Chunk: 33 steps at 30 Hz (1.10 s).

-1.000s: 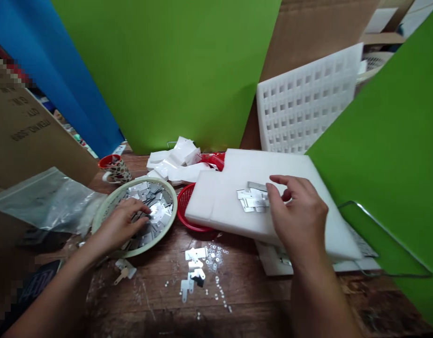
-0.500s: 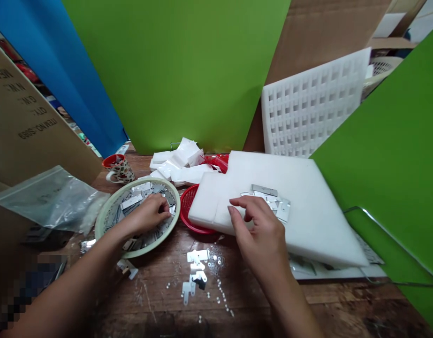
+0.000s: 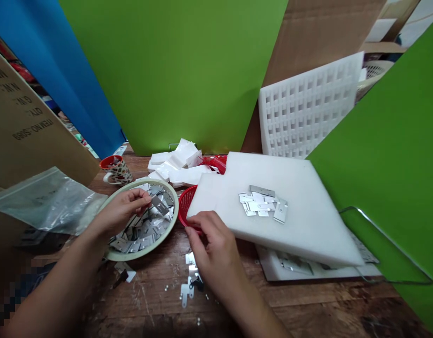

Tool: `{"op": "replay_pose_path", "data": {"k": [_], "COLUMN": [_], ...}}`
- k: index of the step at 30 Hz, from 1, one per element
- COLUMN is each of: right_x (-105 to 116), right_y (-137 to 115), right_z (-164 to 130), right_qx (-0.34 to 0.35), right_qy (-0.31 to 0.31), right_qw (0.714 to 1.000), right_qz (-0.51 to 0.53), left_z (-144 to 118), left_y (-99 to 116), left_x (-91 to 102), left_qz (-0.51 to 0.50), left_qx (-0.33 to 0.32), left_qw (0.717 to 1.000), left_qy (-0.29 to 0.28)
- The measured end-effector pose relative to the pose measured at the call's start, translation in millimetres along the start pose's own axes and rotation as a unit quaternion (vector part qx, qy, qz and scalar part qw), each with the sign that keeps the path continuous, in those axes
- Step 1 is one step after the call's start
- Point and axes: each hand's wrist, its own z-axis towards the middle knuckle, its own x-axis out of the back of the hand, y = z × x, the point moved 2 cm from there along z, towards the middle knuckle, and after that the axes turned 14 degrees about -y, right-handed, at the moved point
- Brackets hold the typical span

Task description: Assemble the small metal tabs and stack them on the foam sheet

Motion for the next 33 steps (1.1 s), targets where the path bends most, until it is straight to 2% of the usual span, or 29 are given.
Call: {"op": "replay_pose_path", "data": {"k": [4, 7, 9, 11, 13, 16, 19, 21, 24, 26, 28, 30, 33], "right_x": [-20, -32, -35, -34, -28, -18, -13, -10, -7, -8, -9, -8, 7], "right_y": [1, 2, 3, 4, 5, 6, 7, 7, 9, 10, 10, 9, 11], "right_z": [8, 13, 15, 15, 11, 2, -8, -12, -11, -9, -7, -6, -2], "right_qx": [-0.04, -0.076, -0.096, -0.114, -0.106, 0.001, 0.126, 0.145, 0.056, -0.033, -0.092, -0.108, -0.099], "right_qy": [-0.023, -0.039, -0.045, -0.039, -0.02, 0.024, 0.041, 0.043, 0.053, 0.046, 0.032, 0.015, 0.018], "right_qw": [0.996, 0.981, 0.969, 0.966, 0.978, 1.0, 0.982, 0.98, 0.997, 0.988, 0.969, 0.964, 0.977], "right_qz": [0.072, 0.175, 0.224, 0.231, 0.181, 0.003, -0.136, -0.132, 0.014, 0.144, 0.225, 0.242, 0.19], "left_z": [-12, -18, -21, -24, -27, -32, -34, -35, -35, -36, -37, -37, -35], "left_y": [6, 9, 10, 10, 10, 10, 9, 8, 8, 9, 11, 14, 14], "left_x": [-16.8, -32.8, -41.0, -47.1, -52.9, -62.2, -69.7, -72.3, -73.8, -75.3, -78.4, -82.5, -85.5], "left_qz": [-0.108, -0.226, -0.286, -0.304, -0.316, -0.335, -0.318, -0.284, -0.226, -0.189, -0.16, -0.139, -0.1], "left_qx": [0.007, 0.016, 0.018, 0.011, 0.004, 0.002, -0.003, -0.017, -0.031, -0.034, -0.034, -0.03, -0.025], "left_qw": [0.994, 0.974, 0.958, 0.952, 0.947, 0.936, 0.942, 0.954, 0.971, 0.979, 0.984, 0.987, 0.992], "left_qy": [-0.015, -0.022, -0.023, -0.029, -0.056, -0.104, -0.109, -0.093, -0.073, -0.07, -0.072, -0.07, -0.071]}}
